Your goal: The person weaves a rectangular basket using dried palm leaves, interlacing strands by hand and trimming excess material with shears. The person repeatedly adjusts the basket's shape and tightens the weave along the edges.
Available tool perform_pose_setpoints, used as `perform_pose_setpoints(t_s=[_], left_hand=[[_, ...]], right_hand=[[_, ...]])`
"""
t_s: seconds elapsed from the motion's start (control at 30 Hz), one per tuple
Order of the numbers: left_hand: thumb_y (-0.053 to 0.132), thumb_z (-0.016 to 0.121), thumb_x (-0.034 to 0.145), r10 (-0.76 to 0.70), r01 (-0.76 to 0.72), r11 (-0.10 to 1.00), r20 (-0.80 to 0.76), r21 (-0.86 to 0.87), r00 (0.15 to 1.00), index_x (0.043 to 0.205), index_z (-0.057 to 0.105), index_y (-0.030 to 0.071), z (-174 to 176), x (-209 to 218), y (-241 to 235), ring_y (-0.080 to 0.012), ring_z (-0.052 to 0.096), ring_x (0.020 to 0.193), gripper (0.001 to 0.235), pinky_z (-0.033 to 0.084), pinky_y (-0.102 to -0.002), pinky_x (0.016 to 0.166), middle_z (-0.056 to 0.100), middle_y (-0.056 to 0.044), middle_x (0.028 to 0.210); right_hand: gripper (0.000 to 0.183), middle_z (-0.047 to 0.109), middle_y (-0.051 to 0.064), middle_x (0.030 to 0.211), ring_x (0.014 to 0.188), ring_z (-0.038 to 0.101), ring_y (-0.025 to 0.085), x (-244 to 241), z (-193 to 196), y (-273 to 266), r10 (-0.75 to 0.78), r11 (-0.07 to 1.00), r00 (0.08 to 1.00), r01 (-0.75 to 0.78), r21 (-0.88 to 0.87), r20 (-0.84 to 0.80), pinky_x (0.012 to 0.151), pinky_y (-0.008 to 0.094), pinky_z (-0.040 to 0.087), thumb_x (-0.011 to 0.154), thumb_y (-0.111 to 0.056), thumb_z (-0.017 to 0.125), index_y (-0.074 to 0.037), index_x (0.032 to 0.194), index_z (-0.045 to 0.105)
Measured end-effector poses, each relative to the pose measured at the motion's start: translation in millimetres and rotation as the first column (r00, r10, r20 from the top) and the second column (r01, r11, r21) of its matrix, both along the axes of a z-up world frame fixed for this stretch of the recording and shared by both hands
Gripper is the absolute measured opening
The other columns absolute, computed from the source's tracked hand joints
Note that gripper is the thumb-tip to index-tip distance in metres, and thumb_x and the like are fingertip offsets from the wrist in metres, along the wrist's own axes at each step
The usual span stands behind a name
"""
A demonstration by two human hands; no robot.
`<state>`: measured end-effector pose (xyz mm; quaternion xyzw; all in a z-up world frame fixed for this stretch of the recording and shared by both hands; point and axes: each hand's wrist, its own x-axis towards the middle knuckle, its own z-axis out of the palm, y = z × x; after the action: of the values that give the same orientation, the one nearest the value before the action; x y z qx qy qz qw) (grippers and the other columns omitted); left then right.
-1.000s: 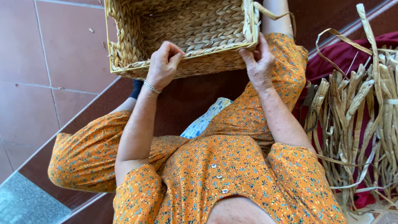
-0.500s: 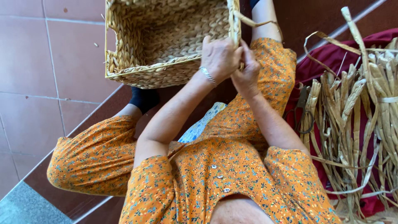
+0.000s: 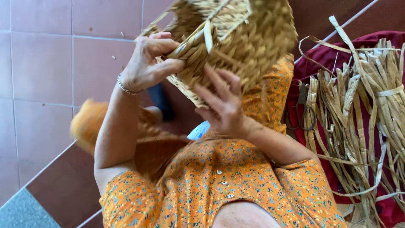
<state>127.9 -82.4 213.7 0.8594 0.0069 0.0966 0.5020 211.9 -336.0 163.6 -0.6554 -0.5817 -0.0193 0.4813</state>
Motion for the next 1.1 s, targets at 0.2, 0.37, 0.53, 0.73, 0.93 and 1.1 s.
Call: perform_pose_setpoints(t_s=[0.2,0.37,0.53,0.73,0.93,1.1], left_hand=[[0.018,0.070,0.080,-0.123,0.050,0.950,-0.223,-0.310,0.967,0.099,0.071,-0.003,-23.8,-53.3,8.8,-0.0223,0.058,0.088,0.028,0.050,-0.039,0.077,0.062,-0.013,0.090],[0.016,0.067,0.084,-0.062,0.061,0.998,-0.025,-0.015,0.998,0.106,0.070,-0.004,-46.7,-71.2,8.1,-0.0264,0.062,0.093,0.030,0.051,-0.038,0.086,0.064,-0.014,0.094],[0.015,0.065,0.077,0.035,-0.035,0.998,-0.008,-0.061,0.999,0.119,0.069,0.002,-30.8,-67.2,-3.9,-0.0241,0.063,0.090,0.044,0.053,-0.033,0.085,0.069,-0.011,0.100],[0.012,0.070,0.090,0.072,-0.058,0.992,0.124,-0.113,0.990,0.129,0.067,0.009,-20.4,-73.0,-22.0,-0.0169,0.067,0.092,0.040,0.055,-0.029,0.081,0.070,-0.004,0.100],[0.012,0.073,0.105,0.163,-0.157,0.985,0.090,-0.070,0.982,0.112,0.070,0.010,-25.3,-64.2,-33.6,-0.0135,0.071,0.087,0.008,0.058,-0.029,0.078,0.071,-0.004,0.095],[0.005,0.067,0.103,0.115,-0.109,0.990,0.060,-0.088,0.992,0.114,0.065,0.008,-21.0,-65.6,-28.2,-0.0137,0.076,0.093,0.012,0.059,-0.029,0.080,0.073,-0.003,0.099]], right_hand=[[0.034,0.058,0.020,0.144,0.130,0.050,0.043,-52.8,16.0,-18.5,0.233,0.961,0.971,-0.239,-0.139,-0.057,0.110,0.049,0.046,0.083,-0.012,0.085,-0.007,0.114,0.072],[0.030,0.066,0.021,0.131,0.115,0.067,0.038,-45.2,56.2,-39.4,0.482,0.860,0.850,-0.506,-0.072,-0.213,0.095,0.045,0.059,0.089,-0.007,0.082,-0.001,0.116,0.070],[0.027,0.064,0.022,0.112,0.095,0.066,0.042,-20.6,76.2,-18.3,0.213,0.974,0.949,-0.225,0.029,0.232,0.086,0.053,0.057,0.085,-0.012,0.081,-0.001,0.106,0.069],[0.015,0.073,0.014,0.099,0.087,0.066,0.032,-1.1,53.3,-3.8,0.010,0.987,0.994,0.008,-0.163,0.111,0.082,0.042,0.055,0.105,-0.012,0.076,0.002,0.112,0.072],[0.031,0.069,0.013,0.097,0.089,0.061,0.031,0.7,53.0,-12.5,-0.058,0.992,0.950,0.091,-0.091,0.307,0.085,0.043,0.047,0.088,-0.032,0.079,-0.005,0.098,0.068],[0.029,0.066,0.013,0.136,0.128,0.058,0.036,-12.6,53.4,15.3,0.085,0.985,0.924,-0.022,-0.171,0.373,0.111,0.049,0.050,0.103,-0.014,0.078,-0.001,0.128,0.071]])
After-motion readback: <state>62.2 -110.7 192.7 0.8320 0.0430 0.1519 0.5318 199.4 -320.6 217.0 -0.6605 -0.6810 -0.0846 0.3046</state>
